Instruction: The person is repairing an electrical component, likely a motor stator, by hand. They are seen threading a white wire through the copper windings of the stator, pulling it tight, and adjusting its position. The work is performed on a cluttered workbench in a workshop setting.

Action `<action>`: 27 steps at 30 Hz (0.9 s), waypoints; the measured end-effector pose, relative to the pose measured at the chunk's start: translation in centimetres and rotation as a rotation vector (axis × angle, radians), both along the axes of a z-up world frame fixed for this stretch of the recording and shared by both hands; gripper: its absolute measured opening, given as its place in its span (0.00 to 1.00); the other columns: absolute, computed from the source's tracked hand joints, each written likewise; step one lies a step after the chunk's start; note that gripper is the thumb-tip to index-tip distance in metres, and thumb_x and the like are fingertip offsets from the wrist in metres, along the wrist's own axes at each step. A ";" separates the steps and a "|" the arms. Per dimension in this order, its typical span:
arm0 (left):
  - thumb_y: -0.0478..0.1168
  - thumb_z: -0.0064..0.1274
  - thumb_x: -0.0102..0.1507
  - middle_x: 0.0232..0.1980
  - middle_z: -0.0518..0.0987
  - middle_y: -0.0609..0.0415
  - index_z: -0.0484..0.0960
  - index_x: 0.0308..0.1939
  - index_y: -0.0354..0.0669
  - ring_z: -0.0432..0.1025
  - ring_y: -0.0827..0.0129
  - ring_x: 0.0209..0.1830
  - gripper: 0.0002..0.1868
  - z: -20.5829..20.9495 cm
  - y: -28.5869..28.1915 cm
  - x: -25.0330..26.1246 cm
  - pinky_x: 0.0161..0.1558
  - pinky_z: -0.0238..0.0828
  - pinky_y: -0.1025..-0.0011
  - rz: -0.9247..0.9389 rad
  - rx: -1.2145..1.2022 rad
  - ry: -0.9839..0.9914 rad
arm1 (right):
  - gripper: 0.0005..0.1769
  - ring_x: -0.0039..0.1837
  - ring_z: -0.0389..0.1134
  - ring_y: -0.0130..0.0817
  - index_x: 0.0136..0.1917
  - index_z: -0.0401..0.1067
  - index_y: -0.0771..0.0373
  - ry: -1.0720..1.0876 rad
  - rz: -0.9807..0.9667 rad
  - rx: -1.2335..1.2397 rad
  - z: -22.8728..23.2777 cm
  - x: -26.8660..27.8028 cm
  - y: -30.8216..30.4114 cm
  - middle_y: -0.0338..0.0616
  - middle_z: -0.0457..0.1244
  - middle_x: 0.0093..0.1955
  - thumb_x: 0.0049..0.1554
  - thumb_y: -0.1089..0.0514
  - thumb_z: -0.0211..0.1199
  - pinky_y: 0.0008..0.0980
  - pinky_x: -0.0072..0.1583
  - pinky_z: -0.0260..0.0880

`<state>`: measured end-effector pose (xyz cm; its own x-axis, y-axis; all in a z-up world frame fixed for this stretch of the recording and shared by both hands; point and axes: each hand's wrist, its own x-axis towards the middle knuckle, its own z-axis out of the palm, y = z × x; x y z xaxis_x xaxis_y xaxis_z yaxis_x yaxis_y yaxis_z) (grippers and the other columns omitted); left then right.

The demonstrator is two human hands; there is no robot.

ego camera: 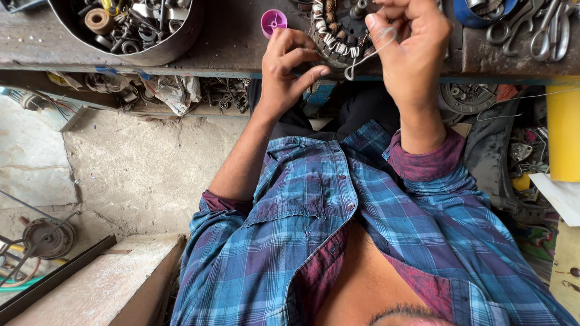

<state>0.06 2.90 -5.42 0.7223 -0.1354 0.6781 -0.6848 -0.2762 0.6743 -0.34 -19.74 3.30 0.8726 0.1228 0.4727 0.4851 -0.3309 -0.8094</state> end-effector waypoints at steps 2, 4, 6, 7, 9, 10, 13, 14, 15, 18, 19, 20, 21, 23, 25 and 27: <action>0.47 0.74 0.58 0.45 0.77 0.57 0.86 0.39 0.41 0.69 0.64 0.48 0.17 -0.2 0.0 -0.1 0.47 0.69 0.66 0.001 0.015 -0.009 | 0.07 0.49 0.65 0.23 0.57 0.71 0.70 -0.010 0.022 -0.003 0.4 0.1 0.0 0.41 0.67 0.49 0.70 0.71 0.70 0.21 0.50 0.63; 0.47 0.73 0.58 0.44 0.77 0.57 0.85 0.38 0.41 0.69 0.64 0.47 0.16 -0.3 -0.1 -0.1 0.47 0.68 0.65 0.006 0.019 -0.013 | 0.08 0.52 0.67 0.24 0.58 0.70 0.70 -0.037 0.051 0.023 0.5 0.1 0.0 0.42 0.67 0.50 0.70 0.71 0.69 0.21 0.52 0.66; 0.49 0.73 0.58 0.43 0.77 0.58 0.85 0.37 0.42 0.69 0.65 0.46 0.16 -0.4 -0.3 0.0 0.45 0.68 0.66 0.028 0.036 -0.009 | 0.09 0.53 0.69 0.24 0.58 0.70 0.70 -0.055 0.086 0.088 0.4 0.3 0.1 0.41 0.68 0.51 0.70 0.71 0.69 0.21 0.54 0.68; 0.49 0.73 0.58 0.42 0.77 0.58 0.85 0.37 0.43 0.69 0.65 0.45 0.16 -0.5 -0.3 0.0 0.44 0.68 0.66 0.039 0.044 -0.007 | 0.09 0.52 0.68 0.23 0.59 0.70 0.69 -0.038 0.073 0.098 0.3 0.2 0.0 0.41 0.67 0.51 0.70 0.71 0.69 0.21 0.53 0.67; 0.49 0.73 0.58 0.42 0.77 0.58 0.85 0.37 0.43 0.69 0.65 0.45 0.16 -0.5 -0.3 0.0 0.44 0.68 0.66 0.038 0.030 -0.018 | 0.09 0.49 0.66 0.21 0.59 0.70 0.69 -0.001 0.050 0.122 -0.1 0.1 0.1 0.40 0.67 0.51 0.71 0.72 0.69 0.21 0.53 0.66; 0.48 0.73 0.59 0.42 0.77 0.58 0.85 0.36 0.43 0.69 0.66 0.45 0.16 -0.5 -0.3 0.0 0.44 0.68 0.66 0.036 0.023 -0.023 | 0.08 0.48 0.65 0.21 0.58 0.70 0.69 -0.008 0.019 0.089 -0.4 0.0 0.1 0.39 0.67 0.50 0.71 0.72 0.69 0.20 0.52 0.65; 0.47 0.73 0.59 0.41 0.77 0.57 0.85 0.37 0.42 0.69 0.65 0.44 0.15 -0.4 -0.3 0.0 0.43 0.68 0.67 0.051 0.043 -0.009 | 0.08 0.46 0.63 0.21 0.58 0.71 0.69 -0.090 -0.079 -0.052 -1.2 -0.4 0.0 0.39 0.66 0.47 0.72 0.73 0.70 0.21 0.50 0.63; 0.47 0.73 0.59 0.41 0.77 0.57 0.85 0.37 0.42 0.69 0.65 0.44 0.15 -0.4 -0.4 -0.1 0.44 0.68 0.66 0.047 0.041 -0.013 | 0.08 0.46 0.63 0.21 0.57 0.71 0.69 -0.153 -0.113 -0.127 -1.6 -0.5 0.0 0.39 0.66 0.47 0.71 0.73 0.70 0.21 0.50 0.63; 0.46 0.73 0.59 0.41 0.77 0.56 0.85 0.37 0.41 0.69 0.64 0.44 0.15 -0.4 -0.4 -0.1 0.44 0.68 0.66 0.043 0.040 -0.017 | 0.09 0.46 0.63 0.22 0.57 0.71 0.68 -0.217 -0.147 -0.203 -1.9 -0.7 -0.1 0.39 0.66 0.46 0.70 0.73 0.71 0.22 0.50 0.63; 0.45 0.72 0.60 0.41 0.77 0.56 0.84 0.36 0.41 0.70 0.64 0.44 0.14 -0.2 -0.3 -0.1 0.44 0.68 0.66 0.035 0.038 -0.024 | 0.11 0.47 0.64 0.21 0.60 0.70 0.67 -0.168 -0.147 -0.022 -2.9 -0.8 0.2 0.39 0.66 0.47 0.71 0.73 0.70 0.21 0.51 0.65; 0.44 0.72 0.60 0.42 0.77 0.55 0.84 0.36 0.40 0.70 0.63 0.44 0.14 -0.2 -0.2 -0.1 0.44 0.68 0.66 0.032 0.037 -0.025 | 0.10 0.46 0.64 0.21 0.60 0.69 0.67 -0.148 -0.135 0.053 -3.3 -0.8 0.3 0.39 0.65 0.47 0.71 0.72 0.70 0.21 0.50 0.65; 0.44 0.72 0.60 0.41 0.77 0.55 0.84 0.36 0.41 0.70 0.64 0.44 0.13 -0.2 -0.2 -0.1 0.44 0.68 0.66 0.034 0.040 -0.026 | 0.10 0.46 0.63 0.21 0.59 0.69 0.66 -0.126 -0.126 0.127 -3.5 -0.8 0.4 0.39 0.64 0.48 0.71 0.72 0.69 0.22 0.50 0.65; 0.44 0.72 0.60 0.41 0.77 0.55 0.84 0.36 0.41 0.70 0.64 0.44 0.13 -0.2 -0.1 -0.1 0.43 0.68 0.66 0.035 0.043 -0.027 | 0.10 0.45 0.63 0.21 0.59 0.69 0.66 -0.104 -0.117 0.201 -3.7 -0.9 0.6 0.39 0.64 0.48 0.72 0.72 0.69 0.22 0.50 0.64; 0.44 0.71 0.61 0.41 0.77 0.56 0.84 0.36 0.41 0.70 0.64 0.44 0.13 -0.1 -0.3 -0.2 0.44 0.68 0.66 0.035 0.046 -0.025 | 0.10 0.46 0.63 0.22 0.59 0.69 0.66 -0.101 -0.116 0.139 -3.4 -1.0 0.5 0.40 0.64 0.47 0.72 0.72 0.70 0.23 0.50 0.65; 0.44 0.72 0.61 0.41 0.78 0.56 0.84 0.36 0.41 0.70 0.63 0.44 0.12 -0.1 -0.5 -0.2 0.44 0.68 0.66 0.038 0.049 -0.020 | 0.10 0.46 0.64 0.24 0.59 0.70 0.66 -0.129 -0.115 0.053 -2.5 -1.1 0.4 0.41 0.65 0.47 0.71 0.72 0.70 0.24 0.51 0.65; 0.44 0.71 0.61 0.42 0.77 0.56 0.84 0.37 0.41 0.70 0.63 0.45 0.13 0.0 -0.4 -0.2 0.45 0.69 0.66 0.041 0.049 -0.021 | 0.10 0.47 0.64 0.27 0.59 0.70 0.67 -0.189 -0.106 -0.052 -1.2 -1.0 0.4 0.42 0.66 0.46 0.71 0.72 0.71 0.26 0.52 0.65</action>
